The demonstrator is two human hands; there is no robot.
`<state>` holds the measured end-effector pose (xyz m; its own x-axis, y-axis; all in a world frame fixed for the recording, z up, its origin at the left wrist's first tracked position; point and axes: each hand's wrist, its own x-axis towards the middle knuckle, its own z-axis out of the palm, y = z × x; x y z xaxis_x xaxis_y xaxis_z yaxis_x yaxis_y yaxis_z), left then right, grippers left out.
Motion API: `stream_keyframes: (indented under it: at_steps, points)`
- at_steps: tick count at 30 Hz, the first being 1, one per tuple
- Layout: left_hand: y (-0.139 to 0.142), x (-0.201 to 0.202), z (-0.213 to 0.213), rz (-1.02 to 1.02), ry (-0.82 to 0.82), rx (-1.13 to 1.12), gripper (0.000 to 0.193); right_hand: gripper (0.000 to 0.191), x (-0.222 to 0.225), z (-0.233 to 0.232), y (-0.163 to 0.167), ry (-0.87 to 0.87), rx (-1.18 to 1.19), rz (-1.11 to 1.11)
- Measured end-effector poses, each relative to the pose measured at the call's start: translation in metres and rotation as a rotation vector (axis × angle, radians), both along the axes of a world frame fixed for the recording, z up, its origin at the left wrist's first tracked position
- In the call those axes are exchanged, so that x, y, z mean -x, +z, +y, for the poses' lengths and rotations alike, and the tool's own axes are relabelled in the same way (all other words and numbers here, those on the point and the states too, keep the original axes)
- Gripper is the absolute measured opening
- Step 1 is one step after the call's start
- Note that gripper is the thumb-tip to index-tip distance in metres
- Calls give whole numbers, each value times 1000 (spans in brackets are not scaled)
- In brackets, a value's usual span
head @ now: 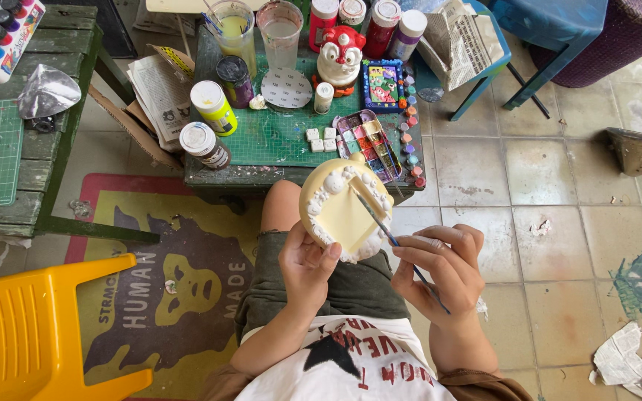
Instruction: The person sits holding a ceramic picture frame on their lap and paints its inner surface white with a paintbrush, dipping the brush into a jar of white paint and reloading from a water cup. They rotate the frame to reach different edges, set it on the table, and later pick up a pink cup and a small tool near the paint palette.
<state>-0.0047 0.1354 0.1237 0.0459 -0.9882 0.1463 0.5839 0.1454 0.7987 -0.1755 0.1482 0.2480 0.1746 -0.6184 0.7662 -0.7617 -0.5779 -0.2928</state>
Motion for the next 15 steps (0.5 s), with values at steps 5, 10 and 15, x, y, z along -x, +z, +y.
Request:
stream_keyframes:
  at_steps: [5,10,15]
  points:
    - [0,4,2,-87,55,-13,46,28,0,-1,2,42,-31,35]
    - [-4,8,-1,-43,70,-29,43,29,-5,-8,-7,122,-61,-33]
    - [-8,15,-1,100,103,-70,40,32,-3,-9,-15,72,-88,20]
